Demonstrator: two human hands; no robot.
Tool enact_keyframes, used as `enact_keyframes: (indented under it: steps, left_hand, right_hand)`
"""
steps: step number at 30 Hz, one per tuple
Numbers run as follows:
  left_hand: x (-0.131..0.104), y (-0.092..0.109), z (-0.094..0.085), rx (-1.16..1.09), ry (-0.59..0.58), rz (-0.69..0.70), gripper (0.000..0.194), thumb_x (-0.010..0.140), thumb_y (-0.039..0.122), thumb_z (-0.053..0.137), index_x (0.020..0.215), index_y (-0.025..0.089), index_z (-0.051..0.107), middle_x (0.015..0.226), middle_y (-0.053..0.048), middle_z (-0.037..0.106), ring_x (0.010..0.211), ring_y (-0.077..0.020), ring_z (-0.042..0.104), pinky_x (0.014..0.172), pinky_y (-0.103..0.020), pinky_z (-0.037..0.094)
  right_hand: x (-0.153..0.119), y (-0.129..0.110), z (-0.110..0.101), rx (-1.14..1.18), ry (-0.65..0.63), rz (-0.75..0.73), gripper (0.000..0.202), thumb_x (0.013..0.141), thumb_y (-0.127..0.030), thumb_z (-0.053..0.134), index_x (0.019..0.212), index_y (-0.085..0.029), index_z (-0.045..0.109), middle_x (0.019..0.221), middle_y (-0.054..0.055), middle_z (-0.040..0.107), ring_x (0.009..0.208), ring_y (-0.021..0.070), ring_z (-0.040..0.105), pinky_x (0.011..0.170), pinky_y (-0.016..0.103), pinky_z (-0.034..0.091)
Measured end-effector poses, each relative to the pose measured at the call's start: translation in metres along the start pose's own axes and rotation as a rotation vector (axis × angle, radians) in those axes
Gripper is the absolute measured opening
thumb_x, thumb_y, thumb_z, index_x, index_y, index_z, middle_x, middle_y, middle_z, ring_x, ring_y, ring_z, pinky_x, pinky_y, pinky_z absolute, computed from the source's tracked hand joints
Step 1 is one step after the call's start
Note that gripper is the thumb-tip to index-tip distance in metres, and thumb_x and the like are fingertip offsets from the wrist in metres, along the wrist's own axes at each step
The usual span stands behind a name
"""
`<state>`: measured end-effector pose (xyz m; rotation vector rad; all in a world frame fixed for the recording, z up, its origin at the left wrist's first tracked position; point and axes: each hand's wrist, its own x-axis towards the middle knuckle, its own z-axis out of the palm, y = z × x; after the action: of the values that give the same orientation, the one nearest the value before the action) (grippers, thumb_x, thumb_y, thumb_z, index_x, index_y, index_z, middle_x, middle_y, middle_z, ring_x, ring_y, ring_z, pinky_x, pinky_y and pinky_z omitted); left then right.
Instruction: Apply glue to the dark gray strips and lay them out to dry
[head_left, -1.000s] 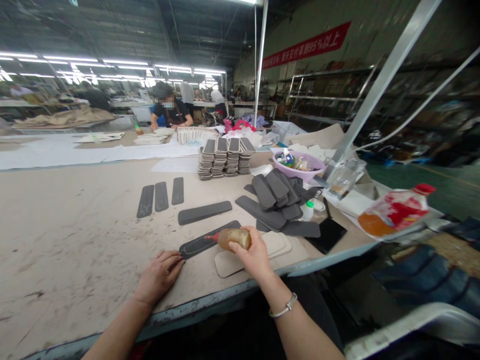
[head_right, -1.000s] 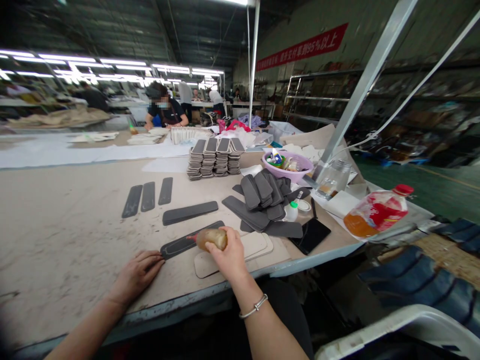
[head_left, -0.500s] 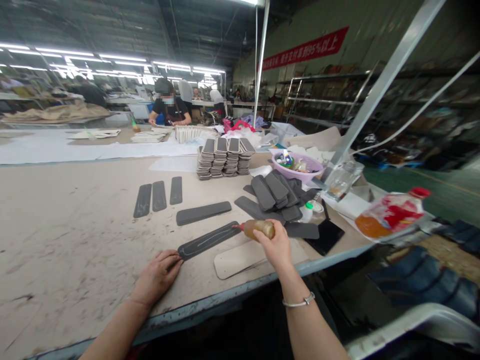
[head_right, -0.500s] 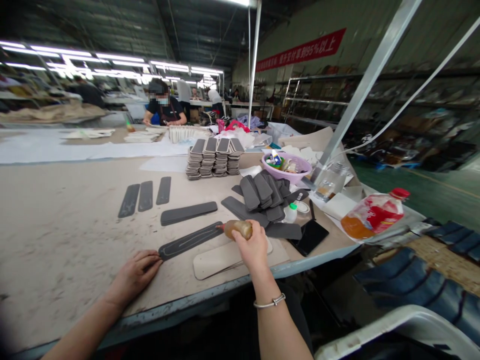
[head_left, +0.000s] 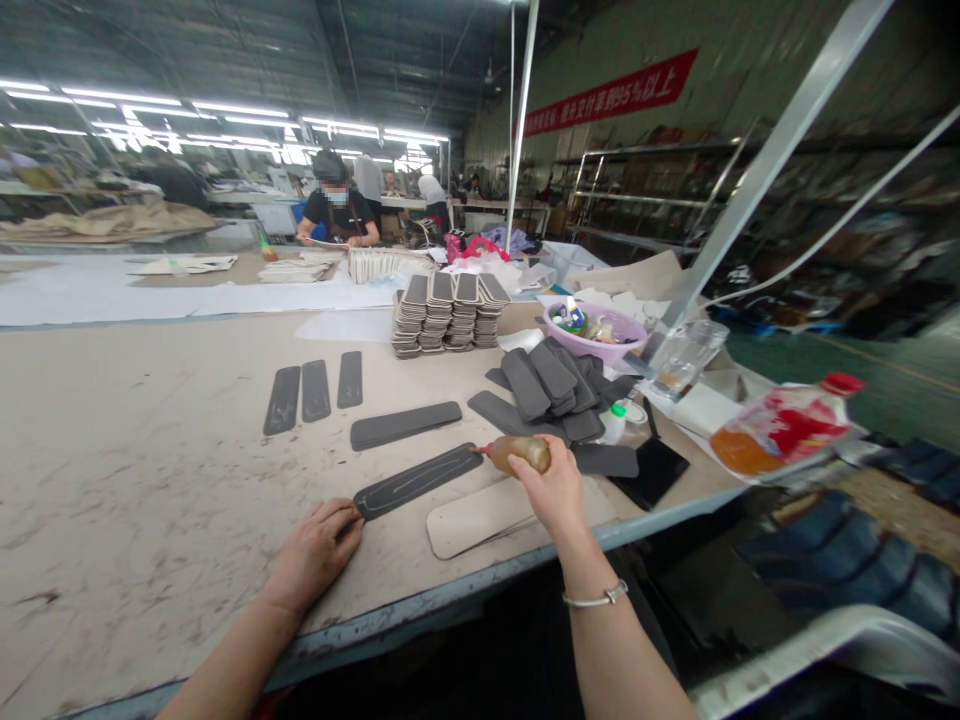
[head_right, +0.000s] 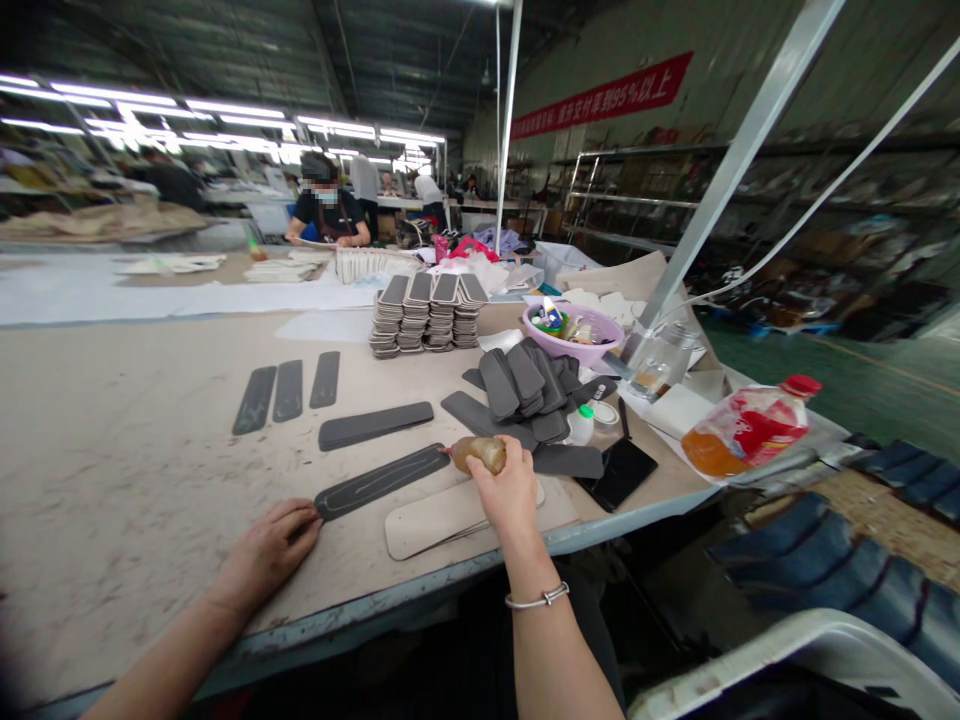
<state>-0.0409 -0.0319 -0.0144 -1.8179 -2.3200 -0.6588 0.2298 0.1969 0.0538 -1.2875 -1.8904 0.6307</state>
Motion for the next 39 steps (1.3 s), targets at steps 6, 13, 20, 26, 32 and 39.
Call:
enact_keyframes:
  steps: [6, 13, 20, 26, 32, 39]
  left_hand:
    - [0.0, 0.001, 0.0, -0.009, -0.01, -0.011, 0.022, 0.086, 0.033, 0.047, 0.087, 0.019, 0.064, 0.098, -0.005, 0.063, 0.093, -0.0187, 0.057, 0.087, -0.032, 0.047]
    - [0.001, 0.004, -0.001, -0.029, -0.014, -0.044, 0.022, 0.086, 0.033, 0.046, 0.086, 0.019, 0.063, 0.099, -0.006, 0.062, 0.092, -0.0189, 0.057, 0.087, -0.033, 0.047]
    - [0.001, 0.006, -0.004, -0.018, -0.026, -0.037, 0.023, 0.087, 0.032, 0.045, 0.088, 0.018, 0.063, 0.1, -0.007, 0.062, 0.093, -0.0194, 0.057, 0.088, -0.035, 0.046]
    - [0.0, 0.004, -0.003, -0.011, -0.031, -0.028, 0.023, 0.087, 0.032, 0.045, 0.089, 0.019, 0.063, 0.1, -0.007, 0.063, 0.095, -0.0201, 0.057, 0.089, -0.035, 0.046]
    - [0.001, 0.005, -0.002, 0.006, -0.018, -0.022, 0.022, 0.087, 0.032, 0.045, 0.09, 0.019, 0.062, 0.099, -0.007, 0.063, 0.094, -0.02, 0.058, 0.088, -0.034, 0.047]
    - [0.0, 0.007, -0.004, 0.017, -0.032, -0.023, 0.023, 0.088, 0.032, 0.044, 0.09, 0.018, 0.062, 0.1, -0.007, 0.062, 0.095, -0.02, 0.057, 0.09, -0.035, 0.046]
  right_hand:
    - [0.0, 0.001, -0.012, -0.037, -0.033, 0.0, 0.043, 0.069, -0.045, 0.064, 0.105, -0.023, 0.054, 0.093, 0.005, 0.056, 0.084, 0.0227, 0.056, 0.077, 0.035, 0.043]
    - [-0.001, -0.002, -0.02, -0.037, -0.078, 0.007, 0.039, 0.067, -0.044, 0.064, 0.099, -0.024, 0.057, 0.09, 0.003, 0.057, 0.083, 0.0218, 0.056, 0.075, 0.033, 0.042]
    - [0.001, -0.002, -0.028, 0.052, -0.047, -0.021, 0.042, 0.066, -0.047, 0.064, 0.098, -0.022, 0.056, 0.09, 0.003, 0.06, 0.082, 0.0225, 0.056, 0.074, 0.033, 0.042]
    - [0.003, 0.003, -0.029, 0.078, 0.006, -0.017, 0.044, 0.066, -0.049, 0.064, 0.099, -0.021, 0.057, 0.091, 0.004, 0.061, 0.082, 0.0228, 0.056, 0.073, 0.033, 0.042]
    - [0.001, 0.003, -0.021, 0.027, -0.087, -0.027, 0.038, 0.066, -0.046, 0.065, 0.094, -0.022, 0.058, 0.085, 0.002, 0.058, 0.081, 0.0214, 0.055, 0.073, 0.032, 0.042]
    - [0.002, 0.009, -0.017, 0.095, -0.066, -0.003, 0.041, 0.066, -0.048, 0.064, 0.098, -0.022, 0.057, 0.089, 0.003, 0.059, 0.084, 0.0225, 0.056, 0.075, 0.033, 0.043]
